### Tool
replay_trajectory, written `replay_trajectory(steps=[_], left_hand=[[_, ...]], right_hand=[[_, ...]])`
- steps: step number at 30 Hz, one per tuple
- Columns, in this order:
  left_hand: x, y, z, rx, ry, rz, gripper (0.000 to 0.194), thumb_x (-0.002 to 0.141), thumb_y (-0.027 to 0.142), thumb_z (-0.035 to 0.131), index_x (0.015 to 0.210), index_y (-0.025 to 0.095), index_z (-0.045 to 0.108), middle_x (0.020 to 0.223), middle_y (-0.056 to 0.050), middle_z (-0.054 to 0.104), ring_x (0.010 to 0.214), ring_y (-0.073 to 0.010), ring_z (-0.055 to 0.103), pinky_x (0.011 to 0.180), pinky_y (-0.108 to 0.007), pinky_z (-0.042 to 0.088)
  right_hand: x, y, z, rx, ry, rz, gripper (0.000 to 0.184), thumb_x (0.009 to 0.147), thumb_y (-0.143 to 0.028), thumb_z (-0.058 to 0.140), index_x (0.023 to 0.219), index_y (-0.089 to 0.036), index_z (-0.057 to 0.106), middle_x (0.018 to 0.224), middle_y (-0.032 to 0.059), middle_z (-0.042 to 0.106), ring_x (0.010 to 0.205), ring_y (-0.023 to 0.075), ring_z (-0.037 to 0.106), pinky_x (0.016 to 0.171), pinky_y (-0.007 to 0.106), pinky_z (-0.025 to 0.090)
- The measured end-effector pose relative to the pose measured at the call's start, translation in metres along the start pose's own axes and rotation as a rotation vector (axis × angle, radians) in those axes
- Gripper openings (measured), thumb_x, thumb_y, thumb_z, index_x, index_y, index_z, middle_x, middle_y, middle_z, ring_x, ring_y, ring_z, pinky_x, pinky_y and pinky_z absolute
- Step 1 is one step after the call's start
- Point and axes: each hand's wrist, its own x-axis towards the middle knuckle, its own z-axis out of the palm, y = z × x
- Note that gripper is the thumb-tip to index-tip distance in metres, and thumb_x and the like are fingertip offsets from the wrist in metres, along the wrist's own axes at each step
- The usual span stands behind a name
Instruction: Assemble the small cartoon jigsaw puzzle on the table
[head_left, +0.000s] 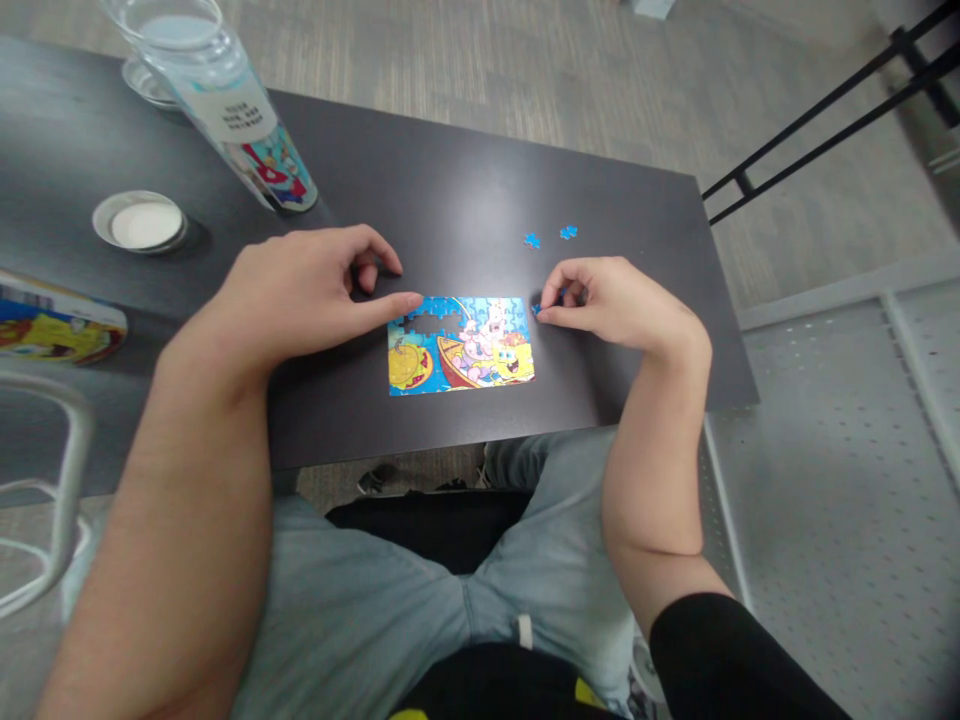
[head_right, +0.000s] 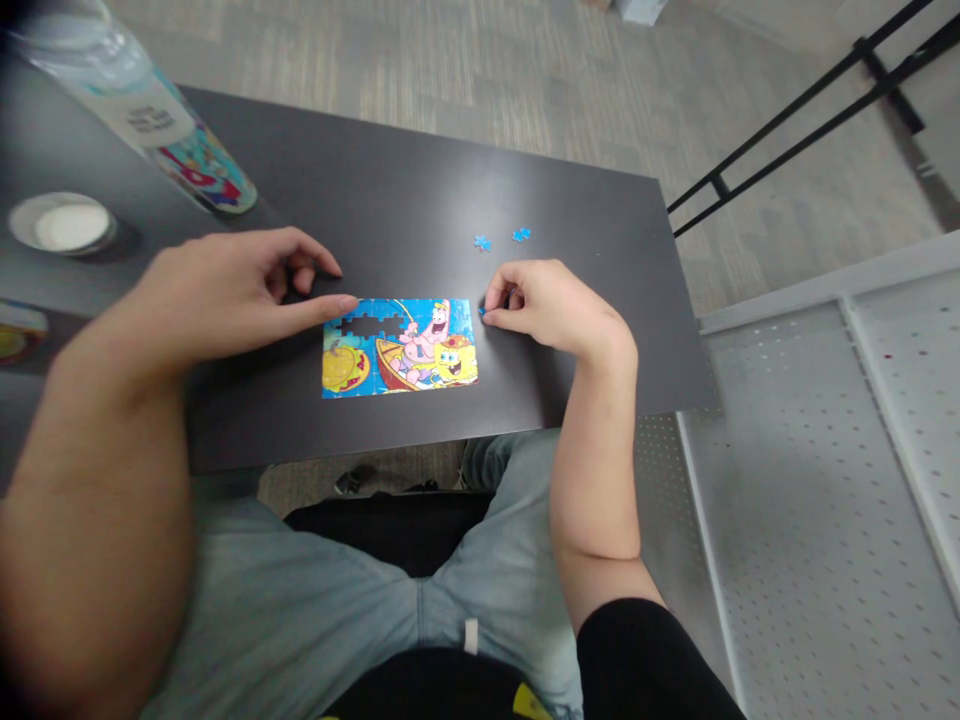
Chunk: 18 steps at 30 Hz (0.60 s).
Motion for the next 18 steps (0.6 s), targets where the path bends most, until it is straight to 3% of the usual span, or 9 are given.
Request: replay_trajectory(steps=[6, 13, 18], left_hand=[[0.000, -0.001, 0.001, -0.014, 0.011, 0.024, 0.073, 0.101, 0.088, 0.067, 0.143, 0.031, 0.084, 0.119, -0.006, 0.086, 0.093, -0.0286, 0.074, 0.081, -0.043, 0.041], [-0.002, 0.000, 0.000, -0.029, 0.005, 0.036, 0.068, 0.104, 0.084, 0.070, 0.143, 0.029, 0.084, 0.120, -0.006, 0.086, 0.092, -0.0268, 0.072, 0.081, -0.042, 0.039], [-0.003, 0.002, 0.000, -0.037, 0.016, 0.033, 0.062, 0.107, 0.078, 0.075, 0.143, 0.028, 0.085, 0.119, -0.005, 0.085, 0.093, -0.0252, 0.071, 0.081, -0.041, 0.038]], right_hand=[[0.001, -0.004, 0.005, 0.105, -0.033, -0.020, 0.018, 0.097, -0.028, 0.096, 0.113, -0.030, 0.087, 0.101, 0.0023, 0.088, 0.087, 0.0249, 0.076, 0.087, 0.047, 0.060], [0.000, -0.009, 0.000, -0.081, 0.018, 0.047, 0.009, 0.097, -0.028, 0.094, 0.095, -0.032, 0.086, 0.109, 0.0100, 0.093, 0.092, 0.0348, 0.080, 0.100, 0.059, 0.068], [-0.001, -0.012, 0.000, -0.093, 0.007, 0.067, 0.011, 0.098, -0.026, 0.092, 0.096, -0.032, 0.083, 0.105, 0.0090, 0.092, 0.092, 0.0353, 0.082, 0.097, 0.058, 0.068]])
